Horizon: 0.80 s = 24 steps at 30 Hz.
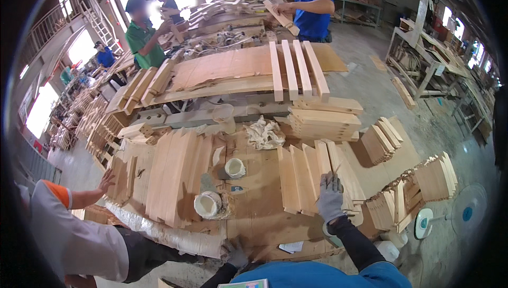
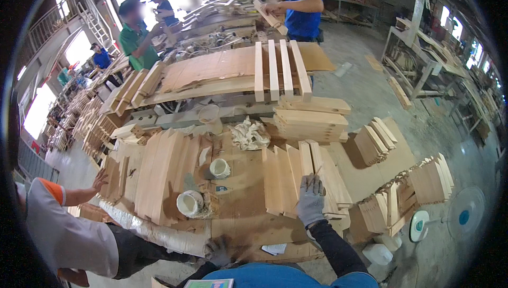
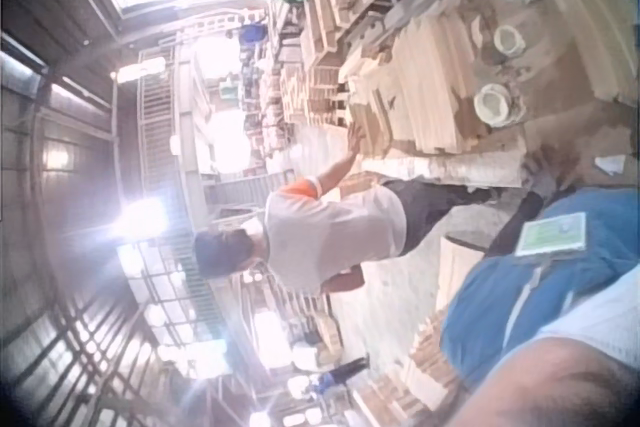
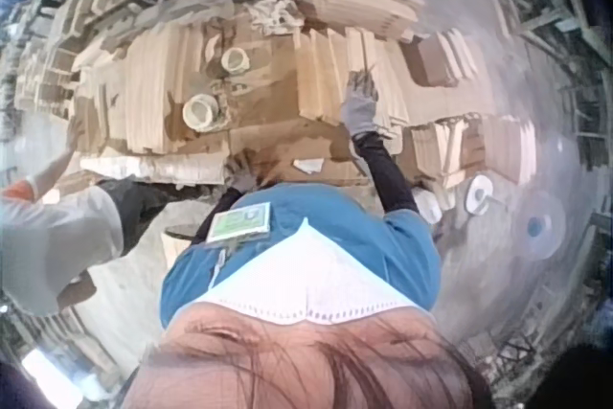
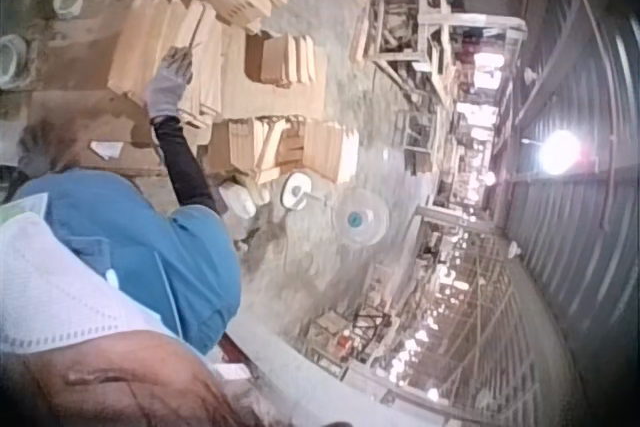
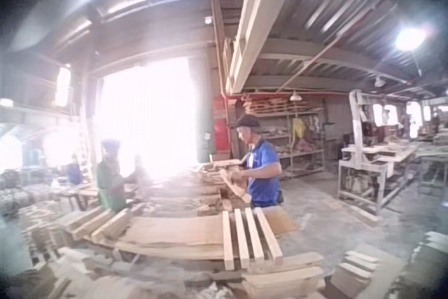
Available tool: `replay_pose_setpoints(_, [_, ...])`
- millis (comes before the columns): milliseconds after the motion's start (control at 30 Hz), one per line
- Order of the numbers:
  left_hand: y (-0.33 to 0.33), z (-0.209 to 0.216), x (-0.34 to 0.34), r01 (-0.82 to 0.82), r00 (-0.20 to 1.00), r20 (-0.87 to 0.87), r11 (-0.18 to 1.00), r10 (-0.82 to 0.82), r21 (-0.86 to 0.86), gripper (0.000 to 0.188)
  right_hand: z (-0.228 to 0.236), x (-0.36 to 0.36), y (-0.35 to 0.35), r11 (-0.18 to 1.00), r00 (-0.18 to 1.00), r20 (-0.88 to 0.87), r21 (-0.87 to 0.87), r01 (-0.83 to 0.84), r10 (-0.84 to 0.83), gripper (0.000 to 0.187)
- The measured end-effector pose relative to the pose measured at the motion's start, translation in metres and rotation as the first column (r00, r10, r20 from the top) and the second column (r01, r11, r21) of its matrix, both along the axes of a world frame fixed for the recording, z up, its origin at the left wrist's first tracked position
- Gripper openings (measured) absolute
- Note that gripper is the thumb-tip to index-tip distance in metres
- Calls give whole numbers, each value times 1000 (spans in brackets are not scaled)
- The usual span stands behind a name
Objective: The person applies glue to the holes of wooden slats using a brush and then places them on a workbench. The person repeats this process for multiple wooden pieces in a workshop setting.
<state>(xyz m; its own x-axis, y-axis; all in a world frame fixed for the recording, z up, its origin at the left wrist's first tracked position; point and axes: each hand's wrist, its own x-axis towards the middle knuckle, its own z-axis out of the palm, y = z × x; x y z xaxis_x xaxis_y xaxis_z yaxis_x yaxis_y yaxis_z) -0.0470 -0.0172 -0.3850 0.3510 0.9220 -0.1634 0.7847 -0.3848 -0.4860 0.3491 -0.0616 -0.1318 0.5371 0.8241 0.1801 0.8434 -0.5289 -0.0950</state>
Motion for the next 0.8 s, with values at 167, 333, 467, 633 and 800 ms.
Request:
replay_pose_setpoints(167, [17,114,17,-15,904,287,693,317,-720,121,-10,-10,4,994,992,111,-101,-49,60,69])
replay_pose_setpoints(333, [33,84,13,47,946,242,643,218,-764,116,-1,-2,8,997,998,66,-81,19,-13,68])
replay_pose_setpoints(467, [34,73,10,3,930,243,654,277,-757,112,10,4,5,991,990,-124,-125,50,-66,66])
replay_pose_setpoints(633, [38,117,27,-2,874,312,646,372,-763,120,70,27,-5,961,858,-514,242,133,11,60])
replay_pose_setpoints(800, [12,60,5,25,935,318,869,154,-493,108,154,81,36,847,875,-445,525,83,191,53])
